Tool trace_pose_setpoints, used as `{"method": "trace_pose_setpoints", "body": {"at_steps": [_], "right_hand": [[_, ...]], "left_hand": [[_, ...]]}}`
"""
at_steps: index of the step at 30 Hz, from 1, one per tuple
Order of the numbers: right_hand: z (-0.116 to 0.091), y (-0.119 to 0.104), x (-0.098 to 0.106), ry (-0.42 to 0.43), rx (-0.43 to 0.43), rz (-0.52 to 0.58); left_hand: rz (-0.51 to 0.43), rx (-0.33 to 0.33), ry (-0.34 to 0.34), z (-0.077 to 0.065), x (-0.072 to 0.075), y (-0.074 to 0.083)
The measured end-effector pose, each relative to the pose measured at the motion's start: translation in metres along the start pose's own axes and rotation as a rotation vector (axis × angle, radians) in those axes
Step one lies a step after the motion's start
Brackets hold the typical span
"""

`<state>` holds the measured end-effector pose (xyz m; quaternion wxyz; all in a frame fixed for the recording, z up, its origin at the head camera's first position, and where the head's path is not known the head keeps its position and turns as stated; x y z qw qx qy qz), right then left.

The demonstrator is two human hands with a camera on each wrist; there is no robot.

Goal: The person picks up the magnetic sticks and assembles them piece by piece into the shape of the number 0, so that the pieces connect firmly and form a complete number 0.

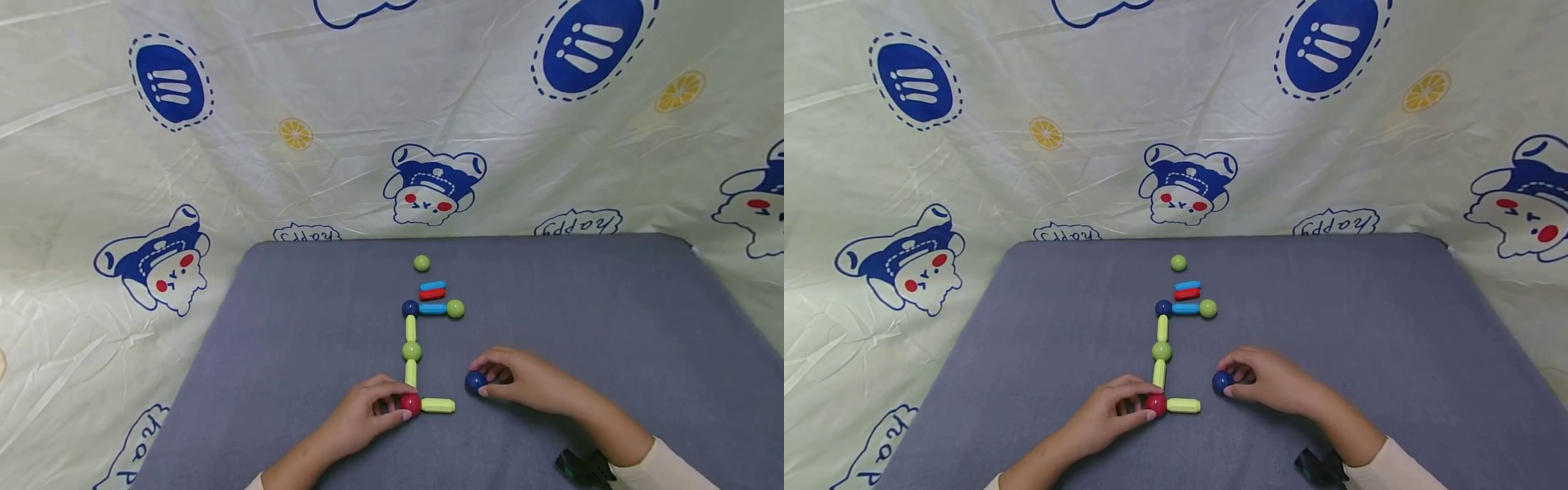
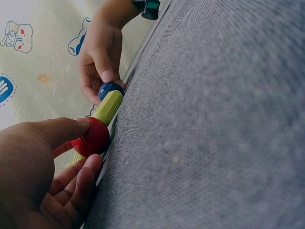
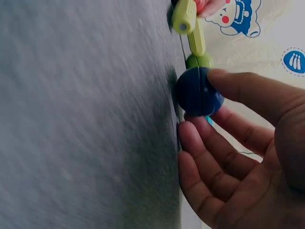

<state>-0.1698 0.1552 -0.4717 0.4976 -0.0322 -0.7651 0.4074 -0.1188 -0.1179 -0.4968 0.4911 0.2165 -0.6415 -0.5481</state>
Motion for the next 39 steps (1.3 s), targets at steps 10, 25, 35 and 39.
{"method": "trace_pose_setpoints", "body": {"at_steps": [10, 25, 35, 39], "right_hand": [[-0.006, -0.009, -0.016, -0.071, 0.084, 0.045], [-0.006, -0.007, -0.027, -0.079, 0.064, 0.105], [-0.005, -0.005, -0.029, -0.079, 0.06, 0.177], [-0.005, -0.004, -0.029, -0.079, 0.067, 0.175]], "left_hand": [[0.007, 0.016, -0.001, 0.0, -0.001, -0.002], [-0.026, 0.056, -0.013, 0.0, 0.001, 0.0], [-0.026, 0.043, -0.017, 0.0, 0.001, 0.001], [-0.029, 0.045, -0.02, 0.0, 0.001, 0.001]]}}
Point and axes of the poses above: each hand's wrist, its own z-axis towards the middle knuckle, its own x-axis out of the back of the hand, y = z × x, the point moved 5 cm from there along z, towards the middle knuckle, and after that the axes turned 6 degrees about -z, right-handed, at the moved point
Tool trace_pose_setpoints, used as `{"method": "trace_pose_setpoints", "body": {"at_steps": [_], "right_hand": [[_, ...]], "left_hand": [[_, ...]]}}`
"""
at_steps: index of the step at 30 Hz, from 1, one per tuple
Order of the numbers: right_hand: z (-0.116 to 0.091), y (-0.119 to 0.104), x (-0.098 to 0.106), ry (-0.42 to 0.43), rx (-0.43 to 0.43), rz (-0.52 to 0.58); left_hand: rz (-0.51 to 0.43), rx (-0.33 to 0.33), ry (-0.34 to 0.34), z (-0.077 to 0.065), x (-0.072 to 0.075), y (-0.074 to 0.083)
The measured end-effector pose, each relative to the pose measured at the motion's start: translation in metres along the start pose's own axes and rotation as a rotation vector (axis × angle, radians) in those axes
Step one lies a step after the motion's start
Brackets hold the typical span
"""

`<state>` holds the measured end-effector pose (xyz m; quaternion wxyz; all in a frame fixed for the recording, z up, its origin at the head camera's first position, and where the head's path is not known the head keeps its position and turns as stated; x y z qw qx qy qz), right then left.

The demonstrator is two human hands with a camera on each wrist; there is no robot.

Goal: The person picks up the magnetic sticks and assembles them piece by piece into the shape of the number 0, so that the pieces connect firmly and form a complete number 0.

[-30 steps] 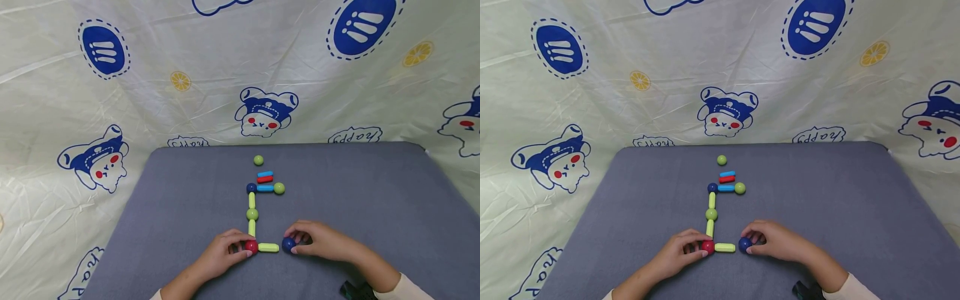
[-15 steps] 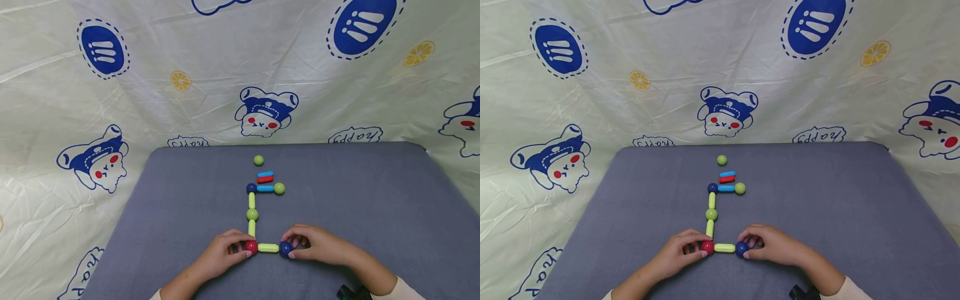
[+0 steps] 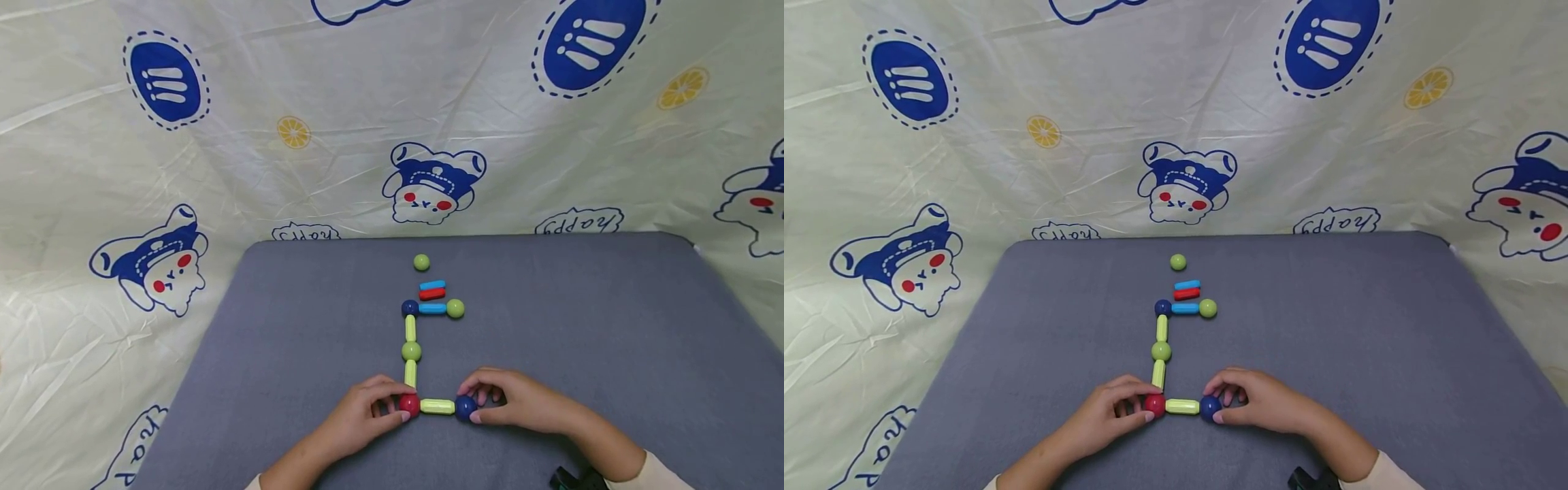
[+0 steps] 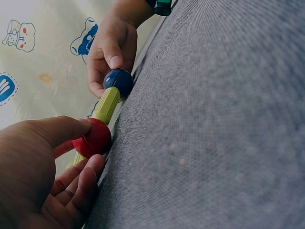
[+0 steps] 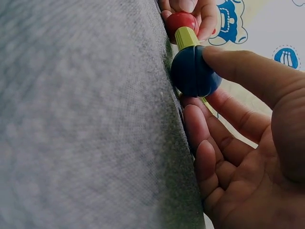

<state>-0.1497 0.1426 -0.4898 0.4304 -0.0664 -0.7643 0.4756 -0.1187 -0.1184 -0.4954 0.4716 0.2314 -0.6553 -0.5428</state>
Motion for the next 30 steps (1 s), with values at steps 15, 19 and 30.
{"method": "trace_pose_setpoints", "body": {"at_steps": [15, 19, 30], "right_hand": [[0.0, 0.003, -0.002, 0.014, 0.01, -0.015], [0.001, 0.002, -0.003, 0.016, 0.003, 0.002], [0.002, -0.007, 0.009, 0.191, 0.045, 0.122]], "left_hand": [[0.013, 0.004, 0.003, 0.001, 0.0, -0.003], [0.029, -0.015, 0.014, 0.0, 0.001, -0.004], [0.037, 0.005, 0.005, 0.001, -0.001, -0.004]]}}
Point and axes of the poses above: each hand's wrist, its own z-axis towards the middle knuckle, its own x-axis out of the back of the hand, y = z × x, the point moved 5 cm from there along z, towards the middle knuckle, and after that the axes turned 6 degrees about -z, right-handed, at the moved point
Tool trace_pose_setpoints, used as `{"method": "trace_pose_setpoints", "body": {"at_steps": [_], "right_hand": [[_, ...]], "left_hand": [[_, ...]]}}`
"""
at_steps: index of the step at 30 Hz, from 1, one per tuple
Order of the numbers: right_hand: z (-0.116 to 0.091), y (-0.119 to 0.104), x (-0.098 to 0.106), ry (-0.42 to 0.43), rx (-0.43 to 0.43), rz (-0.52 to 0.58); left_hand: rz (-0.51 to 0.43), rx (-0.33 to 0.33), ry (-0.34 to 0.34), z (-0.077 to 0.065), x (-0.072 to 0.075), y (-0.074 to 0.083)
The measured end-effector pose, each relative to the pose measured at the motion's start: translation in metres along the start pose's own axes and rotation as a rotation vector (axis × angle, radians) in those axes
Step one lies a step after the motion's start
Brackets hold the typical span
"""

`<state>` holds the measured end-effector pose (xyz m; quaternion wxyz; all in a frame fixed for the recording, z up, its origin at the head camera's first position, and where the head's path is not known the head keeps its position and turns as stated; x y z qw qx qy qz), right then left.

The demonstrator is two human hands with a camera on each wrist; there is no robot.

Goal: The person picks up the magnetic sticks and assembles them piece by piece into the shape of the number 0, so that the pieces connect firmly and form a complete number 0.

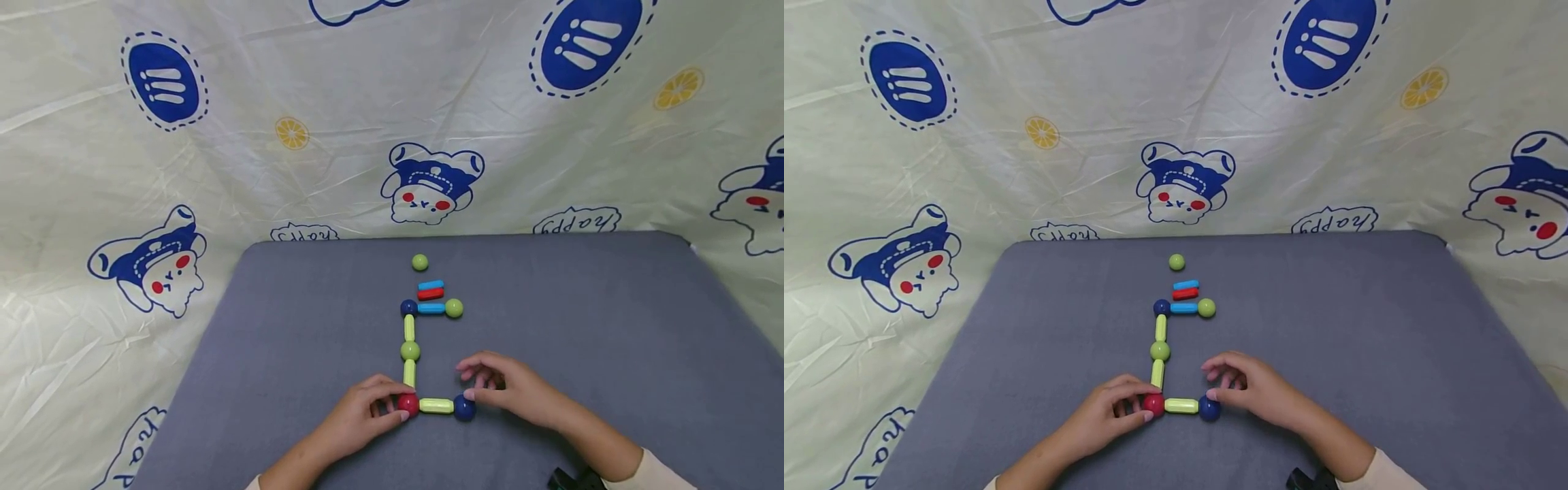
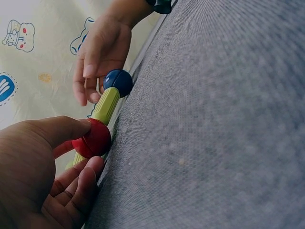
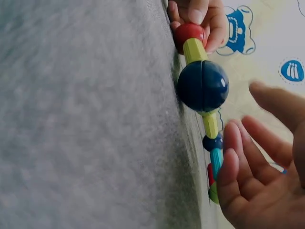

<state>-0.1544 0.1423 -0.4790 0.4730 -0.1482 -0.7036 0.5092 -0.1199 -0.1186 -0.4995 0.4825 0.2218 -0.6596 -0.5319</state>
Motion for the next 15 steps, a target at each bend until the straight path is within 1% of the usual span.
{"method": "trace_pose_setpoints", "body": {"at_steps": [4, 9, 11, 15], "right_hand": [[0.005, -0.005, 0.008, 0.106, 0.014, -0.076], [0.016, -0.008, 0.017, 0.208, -0.012, -0.188], [0.023, -0.009, 0.022, 0.239, -0.02, -0.224], [0.039, -0.009, 0.032, 0.282, -0.04, -0.246]], "left_hand": [[-0.008, 0.021, -0.003, 0.0, 0.001, 0.0], [-0.025, 0.026, -0.003, 0.0, 0.001, 0.002], [-0.029, 0.021, 0.0, 0.0, 0.001, 0.003], [-0.031, 0.016, 0.001, 0.0, 0.001, 0.003]]}}
Point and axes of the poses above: each hand's wrist, its own z-axis towards the middle knuckle, its own x-axis out of the back of the hand, y = z × x, the point moved 5 cm from there along z, towards the middle knuckle, and after that the axes turned 6 degrees about -z, right-handed, at the moved point
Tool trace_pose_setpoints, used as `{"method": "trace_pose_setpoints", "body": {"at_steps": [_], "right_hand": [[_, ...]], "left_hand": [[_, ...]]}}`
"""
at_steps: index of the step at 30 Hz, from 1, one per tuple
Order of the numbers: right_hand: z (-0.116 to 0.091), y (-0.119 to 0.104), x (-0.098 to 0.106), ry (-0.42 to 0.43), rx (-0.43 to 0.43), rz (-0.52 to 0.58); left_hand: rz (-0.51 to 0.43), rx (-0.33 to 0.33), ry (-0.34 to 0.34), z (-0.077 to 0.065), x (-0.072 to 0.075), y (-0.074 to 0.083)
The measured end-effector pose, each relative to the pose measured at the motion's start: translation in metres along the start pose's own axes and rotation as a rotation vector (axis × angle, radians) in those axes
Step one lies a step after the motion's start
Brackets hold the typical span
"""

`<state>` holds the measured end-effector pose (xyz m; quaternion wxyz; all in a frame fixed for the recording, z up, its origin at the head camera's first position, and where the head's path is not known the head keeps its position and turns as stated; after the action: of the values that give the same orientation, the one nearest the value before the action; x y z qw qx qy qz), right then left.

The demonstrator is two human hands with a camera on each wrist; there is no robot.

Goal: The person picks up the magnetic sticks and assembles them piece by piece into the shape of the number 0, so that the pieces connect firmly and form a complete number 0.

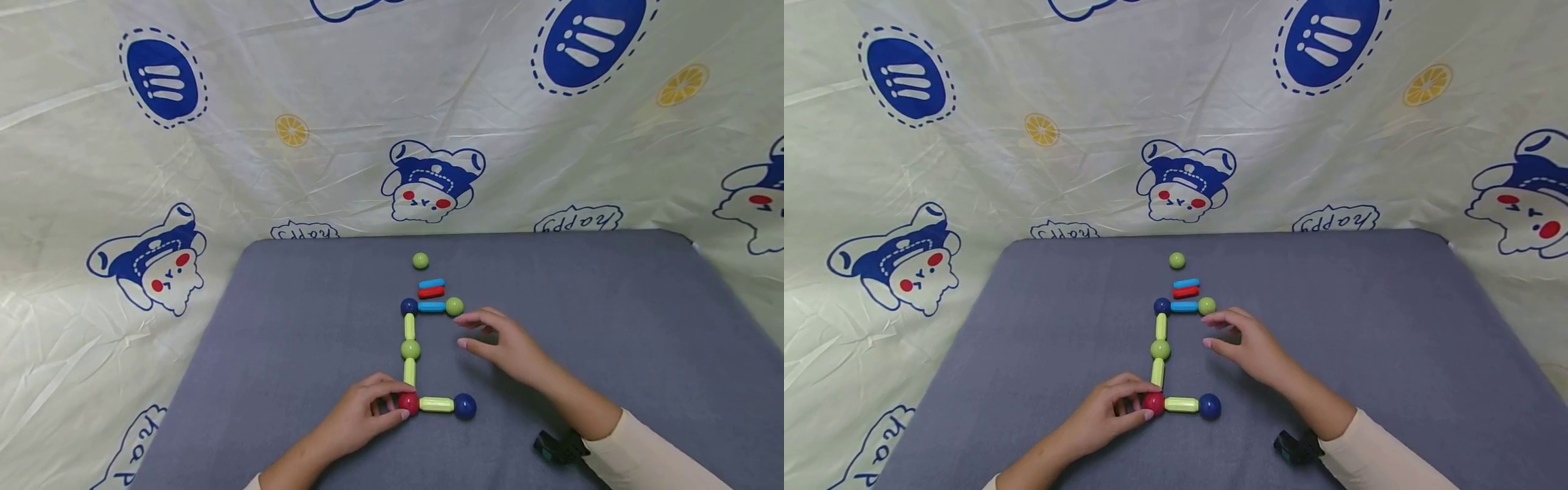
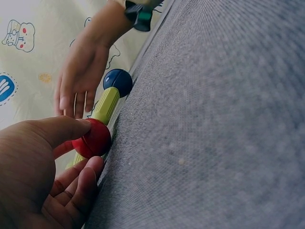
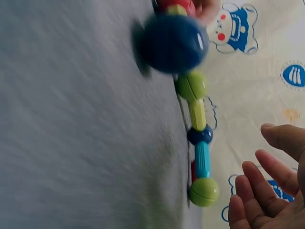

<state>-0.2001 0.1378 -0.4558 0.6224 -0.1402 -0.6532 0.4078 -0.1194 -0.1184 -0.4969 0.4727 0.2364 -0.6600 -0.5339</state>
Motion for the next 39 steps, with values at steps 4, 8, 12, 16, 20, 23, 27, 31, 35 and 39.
{"method": "trace_pose_setpoints", "body": {"at_steps": [4, 8, 12, 16, 20, 23, 27, 31, 35, 39], "right_hand": [[0.021, 0.003, 0.004, 0.032, -0.018, 0.025], [0.041, 0.006, 0.004, 0.028, -0.035, 0.026], [0.06, 0.011, 0.001, 0.001, -0.078, -0.001], [0.079, 0.017, -0.003, -0.014, -0.094, -0.016], [0.094, 0.021, -0.007, -0.042, -0.107, -0.019], [0.101, 0.022, -0.011, -0.062, -0.097, -0.029], [0.11, 0.02, -0.016, -0.067, -0.068, -0.101], [0.114, 0.021, -0.022, -0.074, -0.079, -0.164], [0.115, 0.022, -0.025, -0.083, -0.105, -0.188], [0.118, 0.022, -0.027, -0.087, -0.108, -0.219]], "left_hand": [[0.005, 0.006, -0.004, 0.0, 0.0, -0.002], [0.013, -0.005, -0.005, 0.0, 0.0, -0.004], [0.019, -0.026, -0.005, 0.0, -0.001, -0.003], [0.019, -0.014, -0.01, 0.0, -0.001, -0.003], [0.011, -0.004, -0.008, 0.0, 0.0, -0.002], [0.003, -0.001, -0.004, -0.001, 0.001, -0.001], [-0.005, 0.0, -0.001, -0.001, 0.001, 0.0], [-0.001, -0.001, -0.002, -0.001, 0.001, 0.0], [0.005, -0.004, -0.005, 0.0, 0.001, -0.001], [0.006, -0.014, -0.004, 0.0, 0.001, -0.001]]}}
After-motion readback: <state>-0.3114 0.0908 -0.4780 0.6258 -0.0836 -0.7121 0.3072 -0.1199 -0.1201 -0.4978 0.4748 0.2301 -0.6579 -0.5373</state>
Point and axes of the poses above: each hand's wrist, its own z-axis towards the middle knuckle, its own x-axis out of the back of the hand, y = z × x, the point moved 5 cm from there along z, towards the middle knuckle, and after that the axes turned 6 degrees about -z, right-handed, at the moved point
